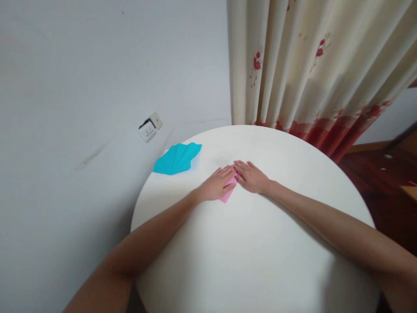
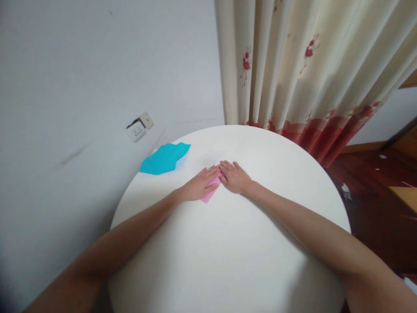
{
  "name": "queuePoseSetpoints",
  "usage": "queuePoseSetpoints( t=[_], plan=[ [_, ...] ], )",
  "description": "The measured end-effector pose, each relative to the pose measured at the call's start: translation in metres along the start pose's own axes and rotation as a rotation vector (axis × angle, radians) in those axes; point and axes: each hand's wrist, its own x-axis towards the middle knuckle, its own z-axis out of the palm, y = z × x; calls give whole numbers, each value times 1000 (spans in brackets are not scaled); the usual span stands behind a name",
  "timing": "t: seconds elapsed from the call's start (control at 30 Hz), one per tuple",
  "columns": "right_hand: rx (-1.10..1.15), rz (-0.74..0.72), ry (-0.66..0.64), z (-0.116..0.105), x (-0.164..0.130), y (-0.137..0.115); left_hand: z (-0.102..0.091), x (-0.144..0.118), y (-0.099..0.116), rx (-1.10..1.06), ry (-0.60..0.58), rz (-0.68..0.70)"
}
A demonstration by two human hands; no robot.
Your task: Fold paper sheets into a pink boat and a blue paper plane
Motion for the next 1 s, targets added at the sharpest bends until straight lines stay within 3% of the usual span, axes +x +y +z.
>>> queuePoseSetpoints(
  t=[0.47, 0.63, 0.8, 0.9, 1.0],
  plan=[
    [-91, 238, -23, 6, 0, 9, 2, 0, -3, 9, 14, 17],
    [-105, 315, 75, 9, 0, 12, 2, 0, -3, 22, 7, 15],
    [-88, 121, 206, 4, 3, 7, 5, 1, -5, 30, 23, 27],
    [-37, -50, 190, 1, 3, 0, 6, 1, -5, 23, 47, 26],
    [1, -100, 137, 2, 3, -5, 7, 2, -5, 8, 70, 33]
  ],
)
